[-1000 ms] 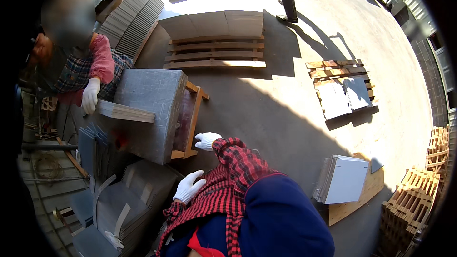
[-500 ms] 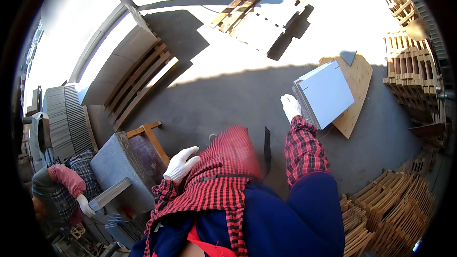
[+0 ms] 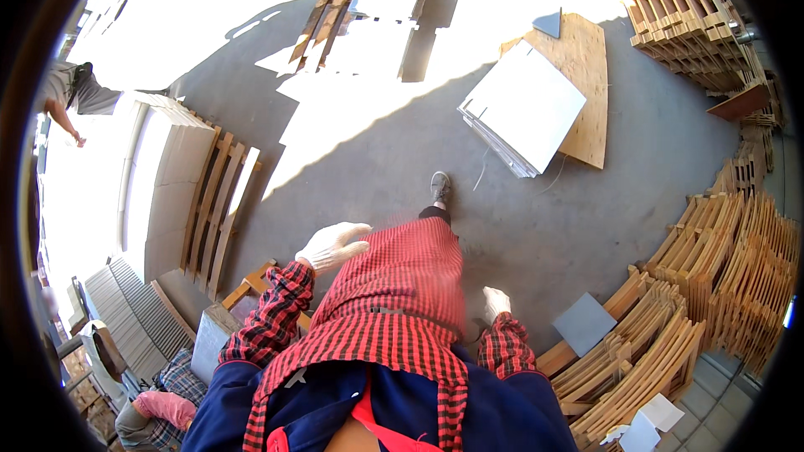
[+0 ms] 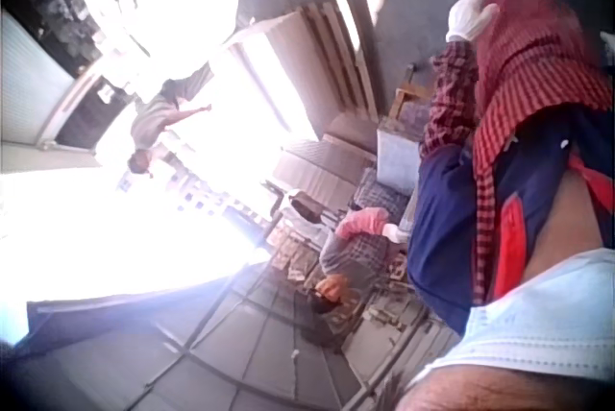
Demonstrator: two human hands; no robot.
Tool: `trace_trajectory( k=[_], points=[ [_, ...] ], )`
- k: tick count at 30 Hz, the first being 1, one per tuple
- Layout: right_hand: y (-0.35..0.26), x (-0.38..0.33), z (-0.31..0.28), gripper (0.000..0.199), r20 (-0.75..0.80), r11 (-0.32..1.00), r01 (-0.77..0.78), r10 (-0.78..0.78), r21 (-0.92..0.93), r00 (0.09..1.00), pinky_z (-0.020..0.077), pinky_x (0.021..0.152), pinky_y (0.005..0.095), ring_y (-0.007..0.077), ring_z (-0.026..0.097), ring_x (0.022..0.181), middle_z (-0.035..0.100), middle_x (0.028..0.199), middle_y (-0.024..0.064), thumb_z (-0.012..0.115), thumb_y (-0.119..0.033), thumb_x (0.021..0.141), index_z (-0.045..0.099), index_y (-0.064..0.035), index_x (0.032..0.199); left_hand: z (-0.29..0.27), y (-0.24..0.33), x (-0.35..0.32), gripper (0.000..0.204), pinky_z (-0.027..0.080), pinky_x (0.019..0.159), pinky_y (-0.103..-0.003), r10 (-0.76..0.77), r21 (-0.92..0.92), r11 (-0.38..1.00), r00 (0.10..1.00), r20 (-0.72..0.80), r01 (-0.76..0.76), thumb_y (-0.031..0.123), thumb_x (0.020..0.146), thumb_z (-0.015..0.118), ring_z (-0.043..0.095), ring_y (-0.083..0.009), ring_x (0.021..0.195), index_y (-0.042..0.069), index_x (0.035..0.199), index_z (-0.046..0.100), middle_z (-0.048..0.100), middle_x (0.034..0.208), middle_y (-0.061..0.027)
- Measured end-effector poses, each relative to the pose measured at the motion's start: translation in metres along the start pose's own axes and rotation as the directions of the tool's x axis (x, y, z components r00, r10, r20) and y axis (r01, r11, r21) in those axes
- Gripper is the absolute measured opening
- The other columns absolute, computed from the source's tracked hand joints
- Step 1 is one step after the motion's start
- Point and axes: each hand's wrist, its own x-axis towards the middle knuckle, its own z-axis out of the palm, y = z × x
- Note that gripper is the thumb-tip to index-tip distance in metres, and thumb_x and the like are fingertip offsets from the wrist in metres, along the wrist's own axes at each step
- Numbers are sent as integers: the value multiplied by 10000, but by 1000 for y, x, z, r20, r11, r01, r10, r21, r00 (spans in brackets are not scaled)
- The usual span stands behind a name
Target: The person repeatedly picks up gray rectangular panels, places them on a workbench, wraps them in plastic film, and seals them with tape. The person stacks the wrapped panels and continues the process with additional panels.
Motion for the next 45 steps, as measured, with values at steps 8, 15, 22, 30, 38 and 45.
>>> trace_trajectory(
  k=[8, 15, 22, 30, 38, 45],
  points=[
    [-206, 91, -74, 675, 54, 916, -42, 22, 399, 998, 417, 630, 292, 57, 448, 666, 499, 855, -56, 709, -376, 920, 435, -158, 1497, -3, 95, 181, 576, 394, 1120, -408, -137, -12, 989, 952, 273, 145, 417, 953, 544, 521, -333, 1316, 59, 1404, 542, 562, 1415, -184],
    [-265, 230, -155, 833, -76, 948, -38, 65, 317, 995, 445, 966, 411, 160, 544, 969, 561, 1132, 67, 708, -422, 902, 313, -95, 1559, 26, 112, 394, 651, 366, 1145, -405, -151, 6, 988, 960, 235, 154, 387, 915, 583, 472, -356, 1361, 39, 1453, 470, 502, 1467, -210],
    [-349, 294, -171, 920, -107, 944, -59, 99, 326, 989, 231, 1184, 437, 249, 218, 1509, 204, 1662, 93, 622, -539, 908, 212, -86, 1596, 32, 94, 579, 940, 360, 1149, -407, -291, -12, 957, 956, -38, 290, 435, 826, 670, 437, -399, 1377, 73, 1565, 216, 349, 1566, -213],
    [-346, 308, -150, 896, -31, 845, 12, 6, 535, 999, 170, 1188, 514, 226, 288, 1473, 375, 1560, 68, 620, -526, 913, 223, -89, 1586, 40, 87, 611, 969, 352, 1145, -432, -341, -198, 918, 939, 43, 342, 404, 855, 686, 469, -425, 1342, 190, 1605, 112, 413, 1512, -263],
    [-378, 221, -207, 502, -55, 898, -32, 63, 439, 996, 449, 771, 342, 134, 564, 967, 603, 1103, 3, 678, -514, 907, 586, -137, 1226, 6, 102, 562, 689, 385, 1080, -371, -281, -630, 721, 953, 115, 289, 421, 894, 681, 545, -266, 1227, -31, 1379, 491, 608, 1281, -173],
    [-377, 93, -241, 312, -55, 963, 192, -185, 188, 981, 284, 370, 237, 60, 425, 442, 566, 685, -23, 662, -384, 954, 652, -82, 1031, 11, 158, 377, 584, 531, 749, -296, -378, -759, 578, 923, 78, 301, 454, 912, 652, 652, -151, 817, 0, 1272, 581, 686, 1008, -83]
  ],
)
